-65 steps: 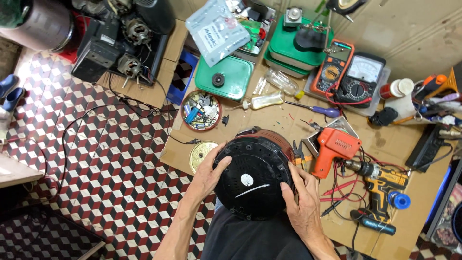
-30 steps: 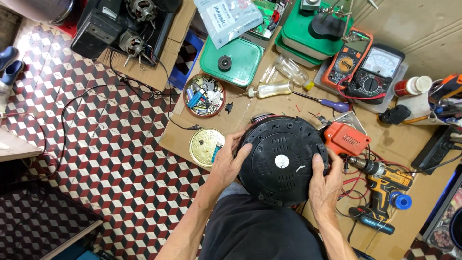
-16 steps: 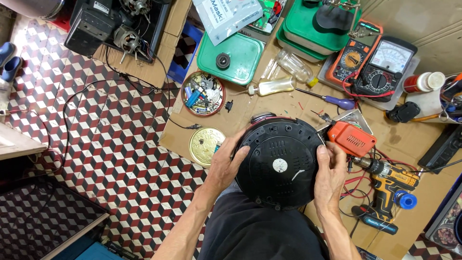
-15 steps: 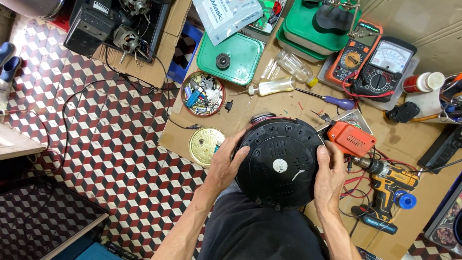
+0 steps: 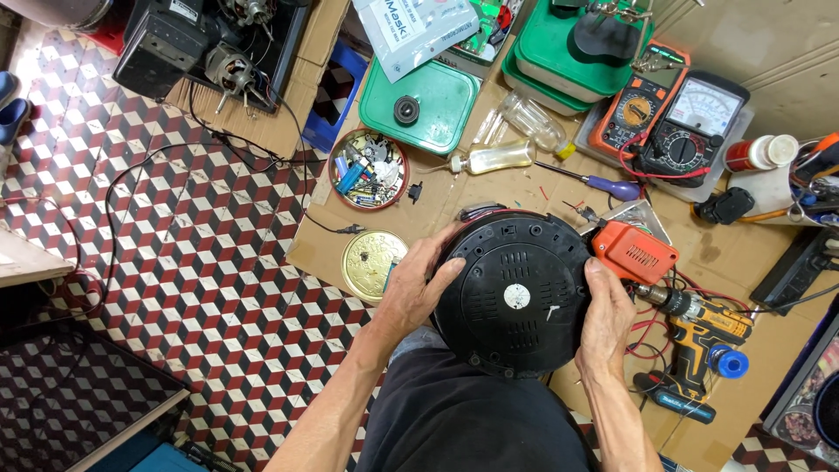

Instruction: Disassembling and inspecting the components of an electric multi-cooker.

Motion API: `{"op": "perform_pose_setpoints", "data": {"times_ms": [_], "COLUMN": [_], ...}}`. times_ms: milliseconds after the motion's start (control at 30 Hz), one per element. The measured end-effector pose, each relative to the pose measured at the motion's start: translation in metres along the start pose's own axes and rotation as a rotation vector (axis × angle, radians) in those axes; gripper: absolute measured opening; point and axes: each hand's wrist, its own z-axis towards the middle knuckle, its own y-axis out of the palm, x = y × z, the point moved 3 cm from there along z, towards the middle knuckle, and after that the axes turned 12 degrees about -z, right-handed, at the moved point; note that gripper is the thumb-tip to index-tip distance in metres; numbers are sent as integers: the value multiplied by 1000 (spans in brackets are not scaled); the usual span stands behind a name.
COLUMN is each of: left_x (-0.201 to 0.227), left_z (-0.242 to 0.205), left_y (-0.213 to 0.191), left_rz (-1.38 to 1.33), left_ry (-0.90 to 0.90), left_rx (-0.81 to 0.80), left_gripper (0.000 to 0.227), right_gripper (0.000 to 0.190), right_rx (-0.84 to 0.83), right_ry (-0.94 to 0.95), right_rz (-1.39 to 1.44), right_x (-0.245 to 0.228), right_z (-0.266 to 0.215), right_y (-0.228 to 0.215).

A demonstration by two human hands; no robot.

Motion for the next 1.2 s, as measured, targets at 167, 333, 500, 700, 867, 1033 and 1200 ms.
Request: {"op": "perform_pose_setpoints", "data": {"times_ms": [167,333,500,700,867,1033,1200], "left_x": [-7,-2,2,-3,-4,-6,-13], "left_z": [5,11,18,24,26,22,16], "left_y": [-1,0,3,5,3,-1,-3], "left_rz": [64,54,69,92,79,73,117], "left_ry": [58,41,39,28,-7,21,54], "left_rx": [-9,-25,-13,-15,-18,-24,-31], "left_gripper": [53,52,49,48,47,46,48], "right_gripper": [42,40,34,33,38,46,47], "right_rx": [-6,-5,20,33,17,0,17], "right_ry": [26,11,9,24,-3,-49,-24], "right_rz": [35,56,72,74,50,41,34], "right_x": [-7,0,11,3,-2,-11,-7], "right_z": [-2,0,8,6,3,-5,-11], "right_y": [3,0,-4,-2,1,7,9]}}
